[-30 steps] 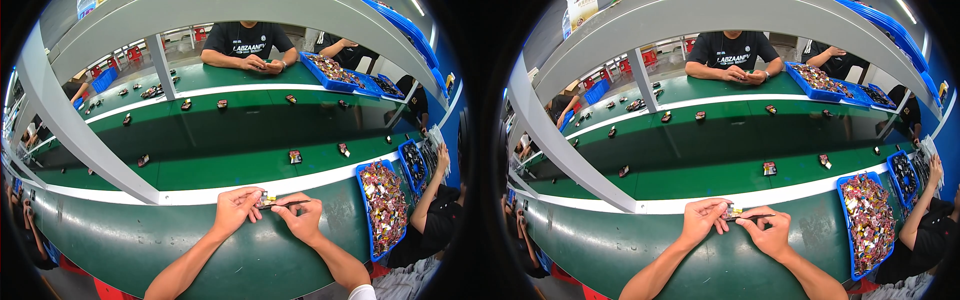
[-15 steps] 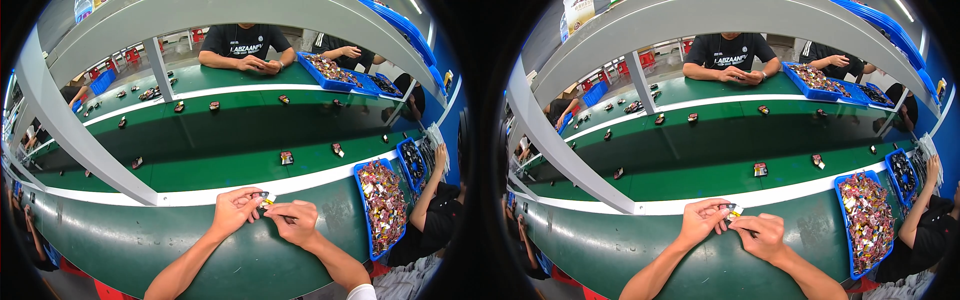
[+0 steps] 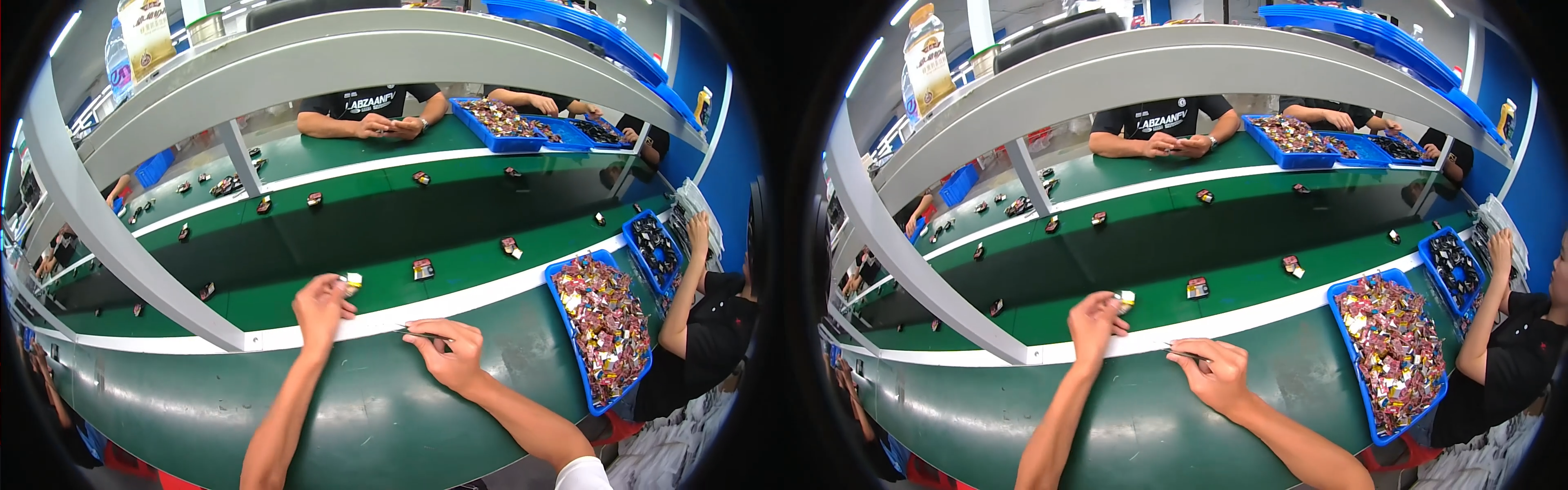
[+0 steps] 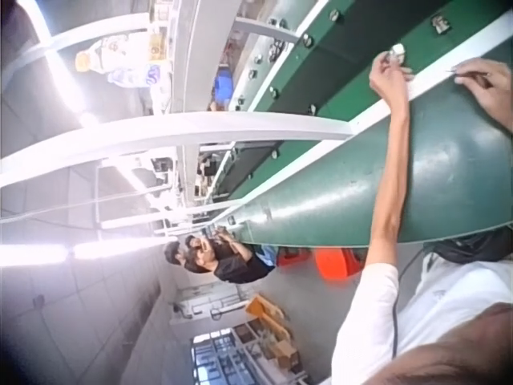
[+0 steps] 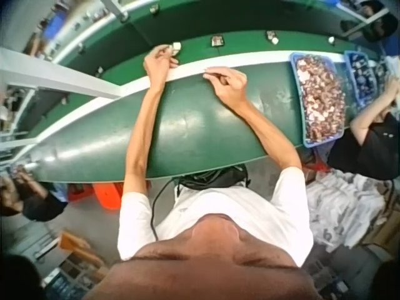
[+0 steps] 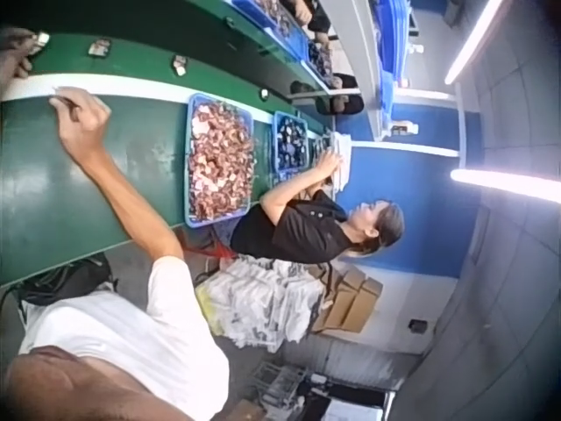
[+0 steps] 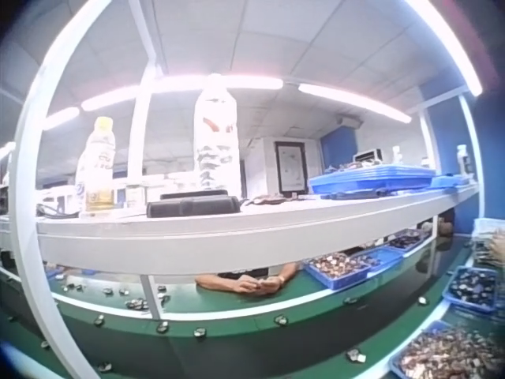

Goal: The person is assembling small electronic components, specifically inserting internal parts and using a tool to adjust or secure them.

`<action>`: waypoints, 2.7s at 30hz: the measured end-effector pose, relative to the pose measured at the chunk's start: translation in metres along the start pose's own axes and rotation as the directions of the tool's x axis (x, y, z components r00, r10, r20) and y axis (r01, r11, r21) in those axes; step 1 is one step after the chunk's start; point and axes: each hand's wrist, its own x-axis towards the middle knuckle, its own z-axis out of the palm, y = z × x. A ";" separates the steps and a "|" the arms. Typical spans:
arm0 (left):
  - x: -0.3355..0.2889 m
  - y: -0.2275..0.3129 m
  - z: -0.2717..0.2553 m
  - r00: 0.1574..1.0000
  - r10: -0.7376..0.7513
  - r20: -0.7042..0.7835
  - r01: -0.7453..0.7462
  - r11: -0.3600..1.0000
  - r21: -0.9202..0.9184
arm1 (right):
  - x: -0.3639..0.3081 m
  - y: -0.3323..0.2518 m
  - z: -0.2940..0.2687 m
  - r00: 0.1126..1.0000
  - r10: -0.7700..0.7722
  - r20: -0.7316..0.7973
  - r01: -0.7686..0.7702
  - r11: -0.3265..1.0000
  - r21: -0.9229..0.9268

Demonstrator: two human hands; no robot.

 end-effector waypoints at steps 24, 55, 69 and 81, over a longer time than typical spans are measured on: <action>0.096 0.025 0.107 0.769 -0.162 0.618 -0.432 0.581 0.690 | -0.005 0.013 0.003 0.998 0.052 0.017 -0.053 0.996 0.067; -0.071 0.010 0.023 0.958 0.110 0.264 -0.123 0.992 0.030 | -0.002 0.008 -0.005 0.805 0.552 0.219 -0.590 0.698 0.407; -0.071 0.007 0.023 0.954 0.139 0.267 -0.162 0.985 0.065 | -0.002 0.000 -0.003 0.883 0.446 0.148 -0.459 0.885 0.076; -0.066 0.010 0.022 0.980 -0.031 0.195 0.044 0.997 -0.066 | -0.002 -0.002 -0.005 0.876 0.454 0.163 -0.478 0.860 0.177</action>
